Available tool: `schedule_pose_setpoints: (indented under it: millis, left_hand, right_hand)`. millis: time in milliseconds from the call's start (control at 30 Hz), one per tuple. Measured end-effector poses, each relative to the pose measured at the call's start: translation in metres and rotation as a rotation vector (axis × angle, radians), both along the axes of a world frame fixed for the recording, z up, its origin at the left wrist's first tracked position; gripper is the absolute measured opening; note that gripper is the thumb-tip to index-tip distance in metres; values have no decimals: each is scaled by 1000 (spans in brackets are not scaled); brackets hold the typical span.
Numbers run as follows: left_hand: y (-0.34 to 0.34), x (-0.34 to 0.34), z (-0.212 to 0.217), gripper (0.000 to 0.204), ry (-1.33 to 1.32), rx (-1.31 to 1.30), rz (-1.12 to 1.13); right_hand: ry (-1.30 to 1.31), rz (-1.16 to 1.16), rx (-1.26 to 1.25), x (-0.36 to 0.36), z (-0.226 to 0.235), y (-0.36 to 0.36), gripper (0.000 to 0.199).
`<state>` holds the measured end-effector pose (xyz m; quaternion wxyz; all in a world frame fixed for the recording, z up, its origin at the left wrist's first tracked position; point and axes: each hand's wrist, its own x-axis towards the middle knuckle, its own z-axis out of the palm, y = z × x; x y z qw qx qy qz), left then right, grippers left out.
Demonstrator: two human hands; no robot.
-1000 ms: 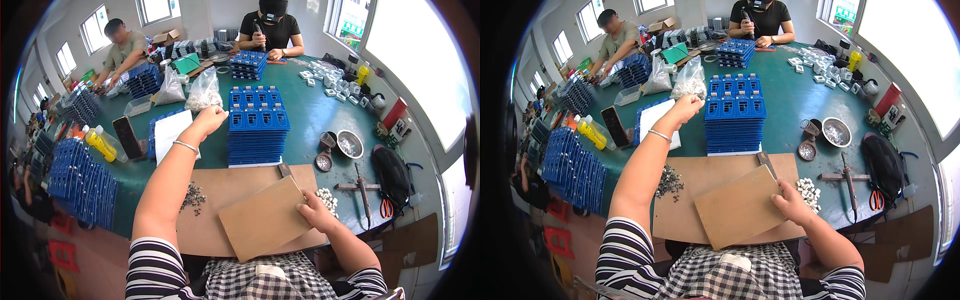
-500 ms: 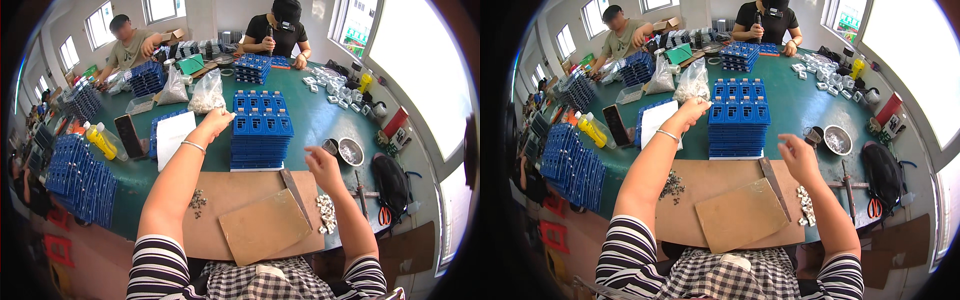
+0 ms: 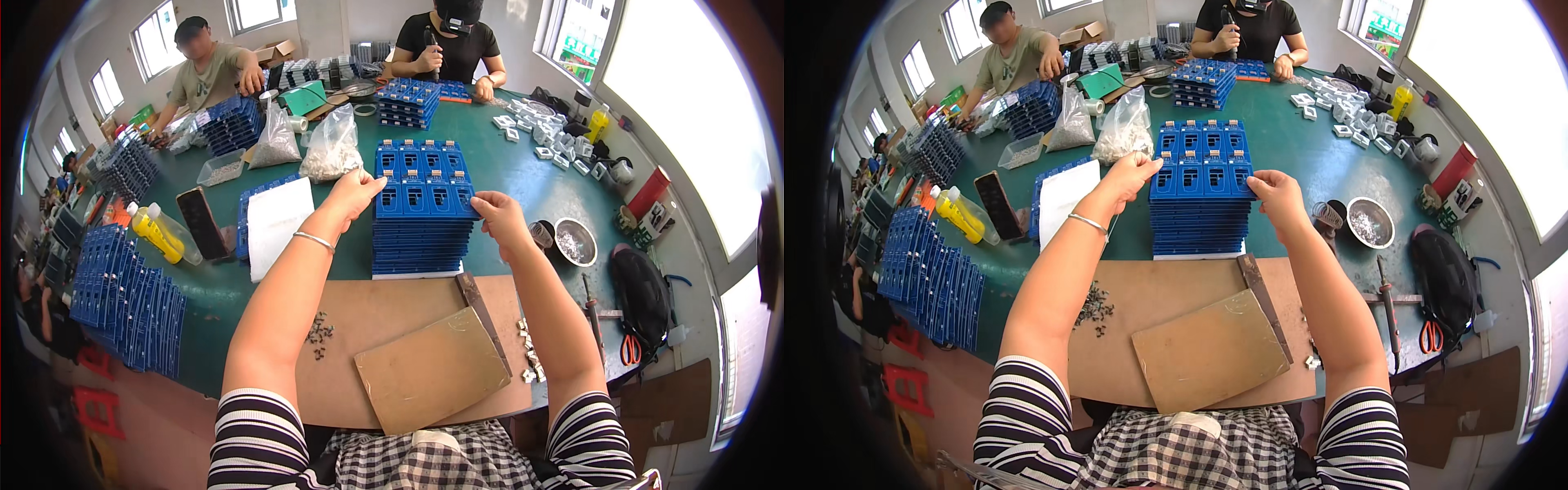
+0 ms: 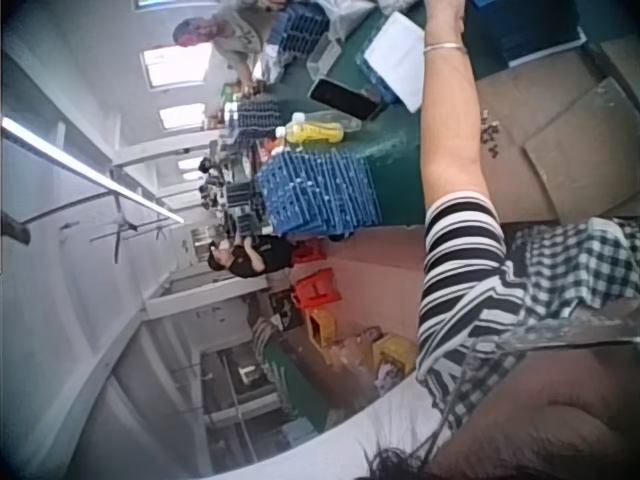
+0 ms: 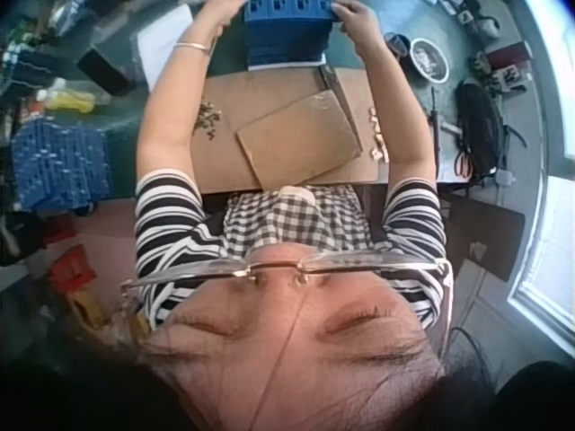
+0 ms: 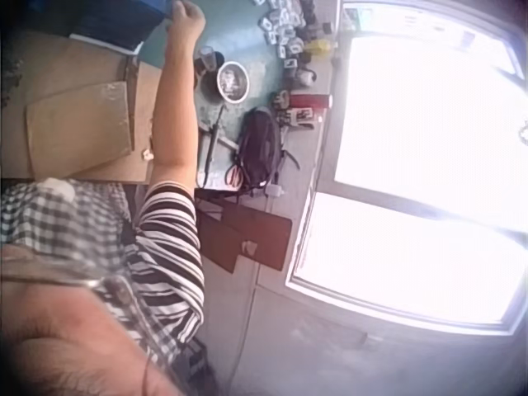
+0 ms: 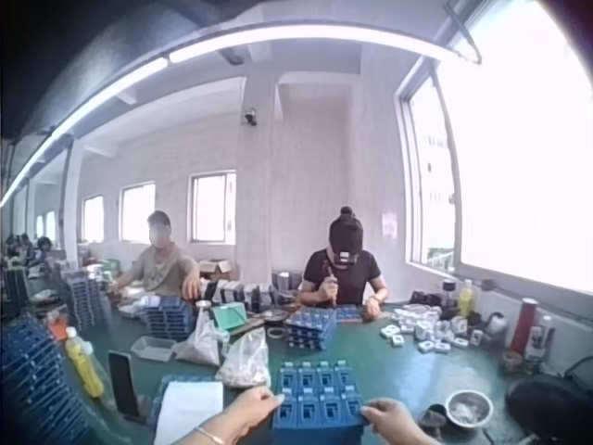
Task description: The person solders components onto a circuit board using a soldering iron and places the completed board onto a stack. They then insert electronic components into a new circuit board, secure it on a base under a metal bar, and solder the components with the soldering iron.
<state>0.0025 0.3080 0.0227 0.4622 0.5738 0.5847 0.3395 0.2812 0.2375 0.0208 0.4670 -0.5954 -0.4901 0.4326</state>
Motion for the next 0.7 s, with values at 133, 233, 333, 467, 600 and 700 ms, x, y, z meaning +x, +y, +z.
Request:
schedule_pose_setpoints:
  millis: [133, 233, 333, 467, 600, 700]
  left_hand:
    - [1, 1, -3, 31, -9, 37, 4]
    - [1, 1, -5, 31, -26, 64, 5]
    - [2, 0, -5, 31, -35, 60, -5]
    - [2, 0, -4, 30, -61, 58, -2]
    - [-2, 1, 2, 28, -114, 32, 4]
    - [-13, -2, 15, 24, -278, -14, -11]
  right_hand:
    - [-36, -28, 21, -2, -3, 2, 27]
    - [-45, -28, 45, -3, -3, 2, 26]
    - [-53, -30, 57, -4, -2, 2, 25]
    - [-35, -38, 72, -6, 0, 1, 24]
    - [-31, -72, 107, -10, 7, -1, 24]
    - [-5, -72, 113, -13, 19, -8, 24]
